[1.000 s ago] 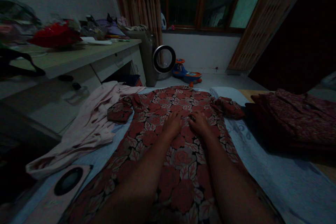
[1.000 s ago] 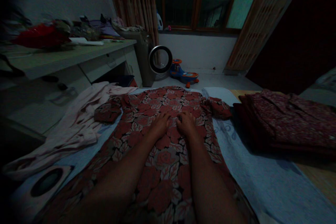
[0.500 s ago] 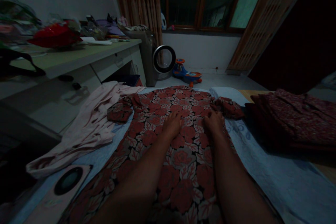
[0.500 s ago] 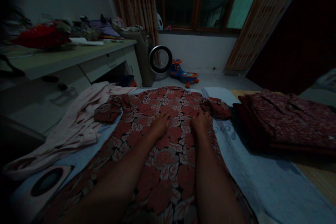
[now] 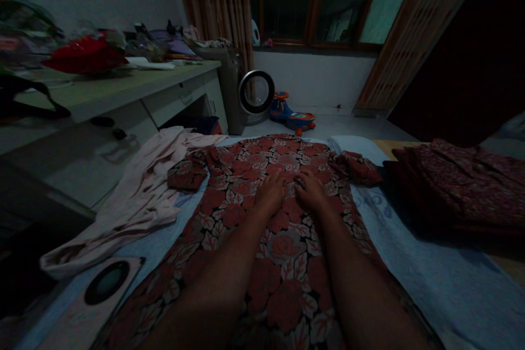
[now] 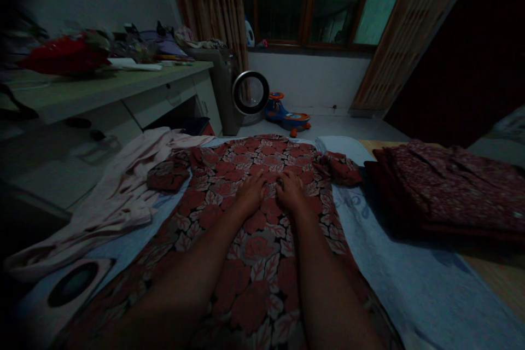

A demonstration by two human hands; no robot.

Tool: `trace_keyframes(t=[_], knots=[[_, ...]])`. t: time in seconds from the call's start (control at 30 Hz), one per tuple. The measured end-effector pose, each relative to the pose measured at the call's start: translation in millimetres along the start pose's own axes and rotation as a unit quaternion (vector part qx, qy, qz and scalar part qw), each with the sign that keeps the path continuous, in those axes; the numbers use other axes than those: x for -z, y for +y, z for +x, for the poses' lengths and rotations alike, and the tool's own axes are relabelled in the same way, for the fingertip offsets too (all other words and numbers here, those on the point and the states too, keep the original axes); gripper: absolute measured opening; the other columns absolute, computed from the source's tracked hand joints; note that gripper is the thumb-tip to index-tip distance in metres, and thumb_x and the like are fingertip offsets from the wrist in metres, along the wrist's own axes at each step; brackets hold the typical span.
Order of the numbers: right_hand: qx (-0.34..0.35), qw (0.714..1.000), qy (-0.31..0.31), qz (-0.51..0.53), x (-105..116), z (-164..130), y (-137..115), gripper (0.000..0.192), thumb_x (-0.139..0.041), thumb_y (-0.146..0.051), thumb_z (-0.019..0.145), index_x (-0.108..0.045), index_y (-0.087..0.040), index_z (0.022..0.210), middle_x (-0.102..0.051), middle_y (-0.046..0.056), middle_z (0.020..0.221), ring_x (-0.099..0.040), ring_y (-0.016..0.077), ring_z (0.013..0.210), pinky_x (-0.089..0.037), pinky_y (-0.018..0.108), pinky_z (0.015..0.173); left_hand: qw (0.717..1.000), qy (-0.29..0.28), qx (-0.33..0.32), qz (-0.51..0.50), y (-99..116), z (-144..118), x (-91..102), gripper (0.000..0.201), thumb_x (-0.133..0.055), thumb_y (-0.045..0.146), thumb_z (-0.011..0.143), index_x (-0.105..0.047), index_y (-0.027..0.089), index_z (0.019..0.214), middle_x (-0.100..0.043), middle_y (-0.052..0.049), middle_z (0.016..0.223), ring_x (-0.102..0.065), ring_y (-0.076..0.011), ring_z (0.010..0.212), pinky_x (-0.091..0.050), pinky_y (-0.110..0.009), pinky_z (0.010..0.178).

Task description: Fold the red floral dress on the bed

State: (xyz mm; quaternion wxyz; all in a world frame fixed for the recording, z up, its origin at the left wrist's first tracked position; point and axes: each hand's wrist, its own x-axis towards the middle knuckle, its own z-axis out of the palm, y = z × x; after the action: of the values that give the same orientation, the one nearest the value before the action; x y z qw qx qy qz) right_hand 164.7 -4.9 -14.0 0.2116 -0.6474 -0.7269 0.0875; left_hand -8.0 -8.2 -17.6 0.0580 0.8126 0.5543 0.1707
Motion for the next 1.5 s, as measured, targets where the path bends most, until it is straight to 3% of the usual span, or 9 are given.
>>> trace_keyframes(t=[0.33,0.63,0.7,0.77,0.87,0.97,1.07,1.27,1.5], knots=[[-0.137,0.988,0.008,-0.065,12.7,-0.5,21.0,0.041,-0.054,-0.039,0.090,-0.061,-0.020,0.125,-0.055,0.013,0.135,-0.050,0.0291,0.125,-0.037,0.041,0.105,1.000,-0.002,-0.004,-0.018,-1.1,0.1,2.1,0.037,-0.049,0.024,0.097,-0.057,0.026,0.133,-0.055,-0.002,0.146,-0.047,-0.0256,0.131,-0.042,-0.044,0.108],[-0.271,0.954,0.079,-0.103,21.6,-4.3,40.8,0.051,-0.057,-0.037,0.087,-0.057,-0.016,0.133,-0.051,0.020,0.136,-0.049,0.0357,0.126,-0.036,0.047,0.104,1.000,-0.013,0.003,-0.016,1.8,-1.1,8.5,0.034,-0.049,0.024,0.097,-0.057,0.025,0.130,-0.056,-0.004,0.144,-0.048,-0.0251,0.130,-0.043,-0.042,0.106],[-0.262,0.955,0.099,-0.101,19.5,-3.0,34.5,0.052,-0.057,-0.036,0.086,-0.056,-0.015,0.134,-0.050,0.021,0.138,-0.047,0.0371,0.127,-0.035,0.048,0.105,1.000,-0.016,-0.001,-0.018,2.7,-0.7,11.2,0.033,-0.048,0.024,0.098,-0.057,0.025,0.130,-0.059,-0.005,0.141,-0.049,-0.0255,0.128,-0.043,-0.042,0.104],[-0.196,0.972,0.100,-0.087,14.6,-0.9,24.2,0.049,-0.055,-0.030,0.087,-0.056,-0.017,0.134,-0.051,0.018,0.139,-0.046,0.0343,0.129,-0.034,0.047,0.107,1.000,-0.016,-0.002,-0.019,3.4,0.4,13.4,0.033,-0.045,0.026,0.099,-0.056,0.026,0.131,-0.061,-0.005,0.138,-0.049,-0.0259,0.126,-0.044,-0.042,0.103],[-0.037,0.997,0.050,-0.042,3.6,1.3,6.9,0.044,-0.049,-0.019,0.088,-0.059,-0.021,0.131,-0.055,0.011,0.140,-0.047,0.0257,0.129,-0.033,0.040,0.109,1.000,-0.018,0.001,-0.016,3.9,3.0,13.9,0.034,-0.044,0.029,0.100,-0.055,0.027,0.133,-0.063,-0.005,0.133,-0.050,-0.0261,0.124,-0.044,-0.042,0.101],[0.030,0.999,-0.007,-0.021,-5.1,0.9,-3.8,0.037,-0.048,-0.021,0.092,-0.063,-0.024,0.126,-0.059,0.007,0.138,-0.050,0.0223,0.127,-0.033,0.037,0.110,1.000,-0.014,0.005,-0.014,3.4,5.3,10.7,0.038,-0.047,0.028,0.098,-0.052,0.028,0.137,-0.060,-0.005,0.137,-0.051,-0.0273,0.123,-0.044,-0.043,0.100],[0.004,0.999,-0.010,-0.053,-6.1,-0.3,-3.7,0.036,-0.051,-0.029,0.093,-0.063,-0.024,0.126,-0.059,0.009,0.138,-0.051,0.0244,0.127,-0.034,0.039,0.109,1.000,-0.004,0.006,-0.013,2.7,6.2,6.9,0.043,-0.052,0.026,0.096,-0.049,0.026,0.139,-0.057,-0.006,0.142,-0.049,-0.0285,0.125,-0.044,-0.046,0.102],[-0.128,0.984,0.019,-0.118,4.0,-2.0,8.5,0.043,-0.050,-0.044,0.094,-0.060,-0.024,0.131,-0.053,0.012,0.143,-0.046,0.0306,0.131,-0.033,0.047,0.110,1.000,-0.005,0.007,-0.013,3.3,5.0,6.7,0.040,-0.052,0.024,0.095,-0.052,0.028,0.135,-0.060,-0.004,0.139,-0.049,-0.0280,0.124,-0.044,-0.046,0.101],[-0.212,0.964,-0.021,-0.156,26.0,9.2,16.6,0.045,-0.057,-0.049,0.087,-0.068,-0.023,0.123,-0.059,0.018,0.133,-0.053,0.0392,0.124,-0.039,0.058,0.100,1.000,0.003,0.009,-0.024,3.8,4.2,8.0,0.035,-0.053,0.026,0.095,-0.057,0.027,0.129,-0.062,-0.005,0.134,-0.049,-0.0287,0.125,-0.044,-0.047,0.100]])
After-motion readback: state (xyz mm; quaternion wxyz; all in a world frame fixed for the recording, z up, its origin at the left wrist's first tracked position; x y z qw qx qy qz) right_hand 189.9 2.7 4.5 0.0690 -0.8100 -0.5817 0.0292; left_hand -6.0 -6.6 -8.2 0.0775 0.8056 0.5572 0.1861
